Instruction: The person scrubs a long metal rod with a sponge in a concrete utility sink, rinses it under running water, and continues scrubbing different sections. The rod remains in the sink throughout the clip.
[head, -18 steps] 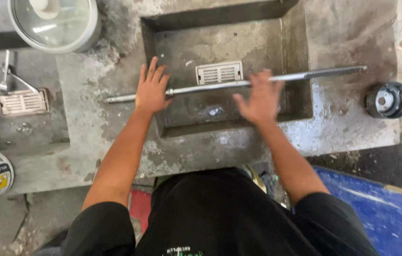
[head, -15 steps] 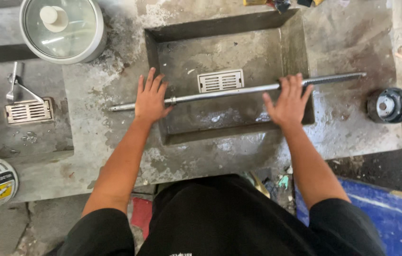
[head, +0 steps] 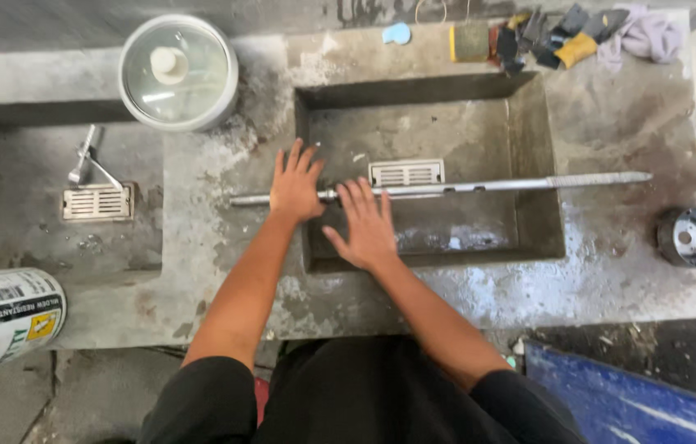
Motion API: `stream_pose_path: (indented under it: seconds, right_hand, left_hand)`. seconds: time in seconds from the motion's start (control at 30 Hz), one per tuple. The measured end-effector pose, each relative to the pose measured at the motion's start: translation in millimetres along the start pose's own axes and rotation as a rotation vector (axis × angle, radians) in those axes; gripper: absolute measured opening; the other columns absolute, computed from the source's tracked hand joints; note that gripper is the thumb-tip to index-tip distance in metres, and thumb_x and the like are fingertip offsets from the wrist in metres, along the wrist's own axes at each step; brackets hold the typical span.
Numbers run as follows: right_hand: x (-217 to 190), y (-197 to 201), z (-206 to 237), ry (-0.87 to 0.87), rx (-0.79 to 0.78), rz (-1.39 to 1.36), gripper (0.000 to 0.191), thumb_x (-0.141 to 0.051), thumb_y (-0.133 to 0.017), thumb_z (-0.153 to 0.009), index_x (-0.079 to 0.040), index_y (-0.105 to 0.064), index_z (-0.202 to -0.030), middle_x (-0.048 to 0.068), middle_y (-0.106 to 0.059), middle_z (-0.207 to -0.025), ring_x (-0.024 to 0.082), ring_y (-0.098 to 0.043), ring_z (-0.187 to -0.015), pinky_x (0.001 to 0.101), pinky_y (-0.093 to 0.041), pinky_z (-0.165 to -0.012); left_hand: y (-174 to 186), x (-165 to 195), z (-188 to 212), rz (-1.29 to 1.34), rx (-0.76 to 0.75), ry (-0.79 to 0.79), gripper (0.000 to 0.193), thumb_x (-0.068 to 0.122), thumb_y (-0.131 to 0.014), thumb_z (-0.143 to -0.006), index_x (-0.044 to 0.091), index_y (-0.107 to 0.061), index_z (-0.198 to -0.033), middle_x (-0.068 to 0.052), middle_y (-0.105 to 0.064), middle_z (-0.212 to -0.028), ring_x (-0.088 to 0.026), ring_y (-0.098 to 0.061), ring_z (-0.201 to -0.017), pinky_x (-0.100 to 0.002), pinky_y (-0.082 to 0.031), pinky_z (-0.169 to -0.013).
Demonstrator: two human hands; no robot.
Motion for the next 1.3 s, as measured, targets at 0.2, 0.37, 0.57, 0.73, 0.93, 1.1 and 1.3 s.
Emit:
stream_pose_path:
  seconds: [0.2, 0.37, 0.57, 0.73, 0.93, 1.1, 1.3]
  right_hand:
    - [135.2, 55.4, 41.3, -0.224, 0.101, 0.152, 0.082, -0.067, -0.046, -0.098, -0.007, -0.041, -0.154, 0.017, -0.036, -0.162, 0.034, -0.019, -0.158, 0.0665, -0.004, -0.123]
    - [146.7, 62.3, 42.7, -0.228, 0.262, 0.136, 0.087, -0.067, -0.054, -0.095, 0.004, -0.045, -0.145, 0.027, -0.04, -0.153, 0.044, -0.02, -0.153, 0.067, -0.007, -0.122]
    - [141.0, 45.5, 31.5, -0.253, 0.228, 0.101, 0.084, -0.065, -0.053, -0.096, 0.005, -0.046, -0.143, 0.028, -0.043, -0.151, 0.046, -0.021, -0.153, 0.0659, -0.009, -0.121]
    - [185.9, 66.7, 53.2, -0.162, 0.132, 0.079, 0.071, -0.056, -0.049, -0.101, -0.007, -0.046, -0.152, 0.018, -0.045, -0.157, 0.035, -0.027, -0.154, 0.0648, -0.01, -0.123]
    - [225.2, 97.9, 71.3, -0.379, 0.324, 0.118, 0.075, -0.059, -0.045, -0.103, -0.003, -0.046, -0.152, 0.02, -0.046, -0.159, 0.039, -0.028, -0.157, 0.0654, -0.009, -0.125]
    - [131.7, 55.4, 36.4, -0.286, 0.182, 0.091, 0.078, -0.064, -0.041, -0.104, 0.0, -0.046, -0.15, 0.024, -0.043, -0.158, 0.04, -0.025, -0.158, 0.0623, -0.005, -0.127]
    - [-4.9, 5.6, 9.1, 0.003, 0.043, -0.073, 0.088, -0.065, -0.045, -0.098, -0.004, -0.03, -0.16, 0.017, -0.029, -0.167, 0.035, -0.018, -0.158, 0.0603, -0.006, -0.125]
  left_hand:
    - [-9.2, -3.1, -0.6, -0.019, 0.01, -0.002, 0.094, 0.042, -0.087, -0.058, 0.019, -0.056, -0.143, -0.006, -0.038, -0.159, -0.031, -0.012, -0.157, -0.057, -0.008, -0.126]
    - [-9.6, -0.3, -3.3, -0.058, 0.003, 0.033, 0.086, 0.034, -0.081, -0.058, 0.021, -0.06, -0.14, -0.006, -0.038, -0.16, -0.029, -0.012, -0.157, -0.056, -0.007, -0.126]
    - [-8.2, -1.4, -9.0, -0.081, -0.002, 0.033, 0.078, 0.036, -0.079, -0.06, 0.021, -0.065, -0.135, -0.006, -0.042, -0.159, -0.028, -0.013, -0.158, -0.057, -0.007, -0.126]
    - [-8.9, -1.8, -8.0, -0.06, -0.017, 0.053, 0.076, 0.037, -0.081, -0.058, 0.021, -0.067, -0.132, -0.005, -0.042, -0.158, -0.028, -0.012, -0.157, -0.057, -0.006, -0.125]
    - [-6.7, 0.7, -6.4, -0.059, -0.015, 0.038, 0.074, 0.038, -0.082, -0.057, 0.02, -0.07, -0.128, -0.005, -0.044, -0.156, -0.029, -0.012, -0.157, -0.059, -0.007, -0.125]
    - [-7.6, -0.4, -9.6, -0.045, -0.046, 0.026, 0.071, 0.041, -0.083, -0.059, 0.018, -0.07, -0.125, -0.006, -0.046, -0.154, -0.03, -0.012, -0.156, -0.06, -0.008, -0.124]
    - [-6.1, 0.7, -9.2, -0.1, -0.019, 0.004, 0.067, 0.04, -0.081, -0.063, 0.021, -0.071, -0.127, -0.005, -0.047, -0.156, -0.03, -0.012, -0.158, -0.06, -0.008, -0.125]
Point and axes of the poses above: each hand's wrist, its own z-axis away from the middle knuckle, its own y-axis out of the back of the hand, x = y × z, the point moved 4 cm from there along -z, towards the middle knuckle
